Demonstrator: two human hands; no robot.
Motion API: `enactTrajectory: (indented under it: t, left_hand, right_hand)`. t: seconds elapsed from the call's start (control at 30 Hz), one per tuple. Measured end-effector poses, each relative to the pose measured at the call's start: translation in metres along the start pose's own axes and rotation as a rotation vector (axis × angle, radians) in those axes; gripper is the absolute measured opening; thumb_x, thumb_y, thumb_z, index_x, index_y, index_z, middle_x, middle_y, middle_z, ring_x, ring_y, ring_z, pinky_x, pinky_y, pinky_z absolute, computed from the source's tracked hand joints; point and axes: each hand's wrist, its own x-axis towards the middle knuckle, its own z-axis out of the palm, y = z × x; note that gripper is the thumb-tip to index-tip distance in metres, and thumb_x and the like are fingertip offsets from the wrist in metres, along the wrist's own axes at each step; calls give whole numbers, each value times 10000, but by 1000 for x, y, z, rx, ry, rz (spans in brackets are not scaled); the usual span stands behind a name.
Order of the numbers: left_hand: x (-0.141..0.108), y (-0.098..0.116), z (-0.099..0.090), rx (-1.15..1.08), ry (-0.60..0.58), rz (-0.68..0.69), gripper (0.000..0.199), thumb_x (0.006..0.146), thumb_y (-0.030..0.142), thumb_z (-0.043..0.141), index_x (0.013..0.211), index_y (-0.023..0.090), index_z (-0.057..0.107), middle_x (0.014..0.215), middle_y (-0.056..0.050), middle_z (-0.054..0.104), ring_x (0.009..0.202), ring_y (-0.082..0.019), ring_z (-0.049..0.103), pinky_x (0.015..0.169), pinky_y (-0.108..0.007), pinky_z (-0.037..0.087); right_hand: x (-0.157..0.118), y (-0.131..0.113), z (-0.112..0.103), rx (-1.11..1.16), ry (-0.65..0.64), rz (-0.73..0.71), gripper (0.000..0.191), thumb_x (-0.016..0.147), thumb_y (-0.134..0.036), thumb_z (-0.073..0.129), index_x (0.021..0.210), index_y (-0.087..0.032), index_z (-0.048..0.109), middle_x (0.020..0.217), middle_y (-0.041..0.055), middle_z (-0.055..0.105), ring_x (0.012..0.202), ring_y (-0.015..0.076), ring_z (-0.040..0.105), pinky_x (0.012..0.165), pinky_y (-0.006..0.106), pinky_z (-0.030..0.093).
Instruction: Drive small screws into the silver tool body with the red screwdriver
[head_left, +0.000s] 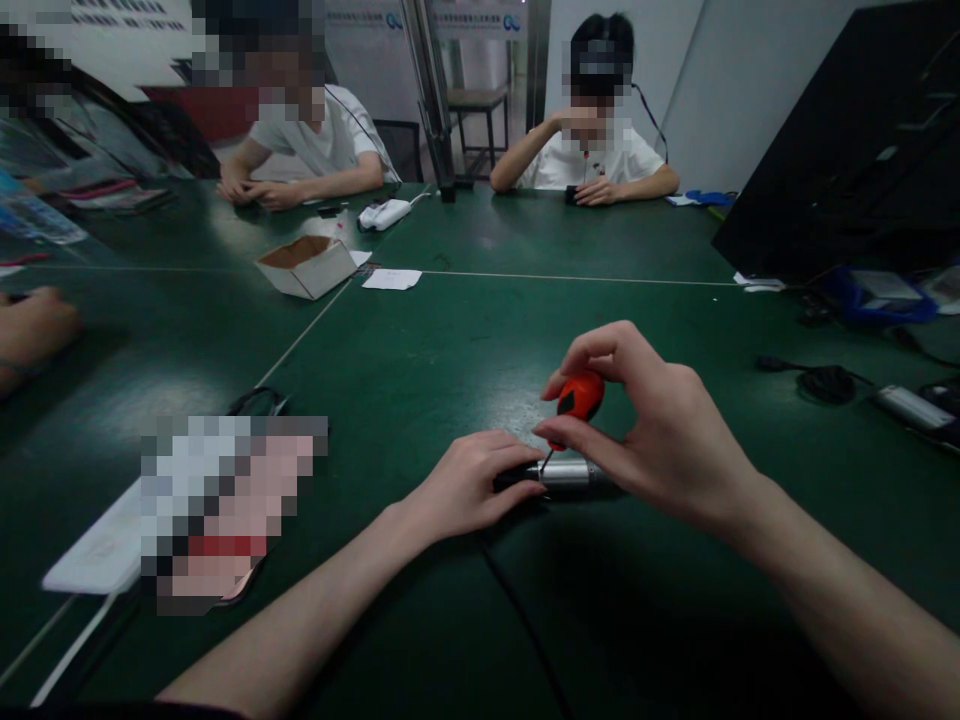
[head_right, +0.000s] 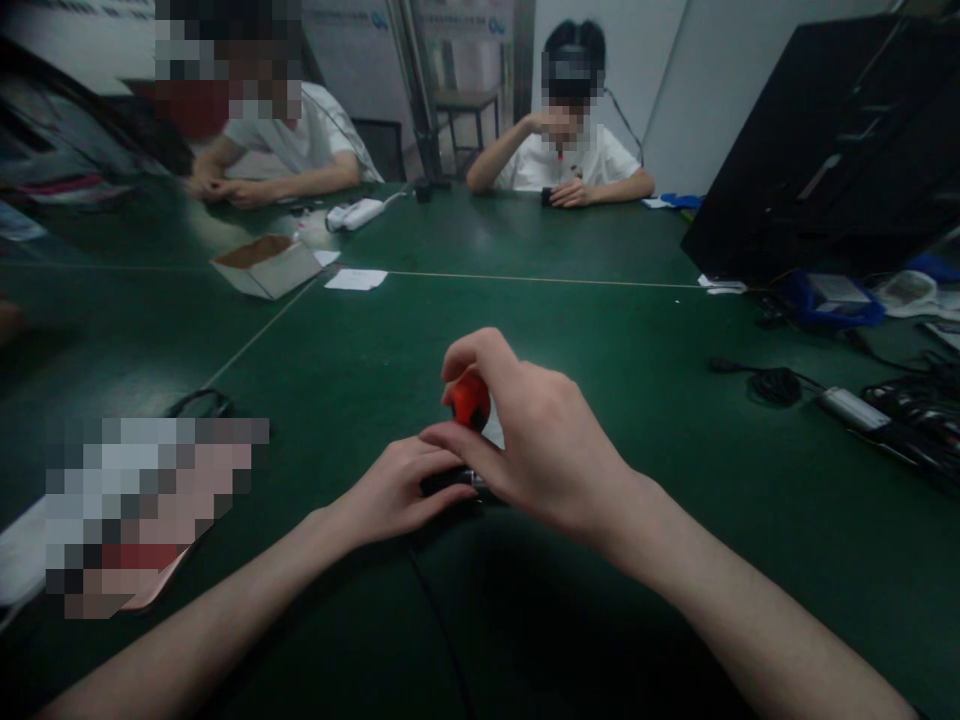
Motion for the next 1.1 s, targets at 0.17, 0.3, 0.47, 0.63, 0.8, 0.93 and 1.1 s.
enactTrajectory:
  t: [0.17,0.3,0.47,0.63,0.8,0.93,1.1]
  left_hand:
    - [0,1,-1,-2,-1,2,224,939,330,548,1048,170,661,983,-68,689,900,-203,643,780,-309,503]
    - [1,2,-2,2,13,13,201,932,314,558,1026,170,663,962,-61,685,898,-202,641,789,-308,498]
    - [1,1,0,7,19,13,206,925,317,565,1038,175,662,960,-67,686,901,-205,635,782,-304,494]
    - [1,-1,1,0,9,15,224,938,329,542,1054,175,655,992,-73,684,916,-207,634,785,-302,495]
    - [0,-2,1,8,2,9,232,937,348,547,1043,172,655,970,-66,685,911,-205,640,792,-307,498]
    - [1,-3,1,-6,-9,6,235,938,347,546,1045,171,658,992,-68,684,910,-199,636,786,-299,500]
    - [1,-1,0,-9,9,12,199,928,316,565,1015,165,661,975,-63,684,900,-200,636,776,-299,495]
  right_hand:
    - [0,0,0,105,-34,15,345,828,-222,710,1039,-198,438,1040,43,664,896,151,660,739,263,551]
    - [0,2,2,57,71,-90,278,807,-247,731,1005,-182,547,1105,71,601,1042,186,598,851,309,523]
    - [1,5,7,38,78,-89,309,882,-151,616,1181,-225,604,1078,41,562,966,144,578,818,285,506]
    - [2,5,8,69,11,-127,324,883,-100,586,1200,-144,539,1091,48,619,1000,132,577,860,256,475]
    - [-1,5,12,99,74,-57,236,845,-169,664,986,-170,474,944,20,617,762,103,600,685,233,492]
    - [-3,5,16,208,78,-21,330,850,-129,637,1066,-186,394,964,19,623,815,113,628,714,235,515]
    - [-2,6,15,216,51,-22,345,856,-150,639,1091,-191,389,1109,61,609,937,133,622,790,265,516]
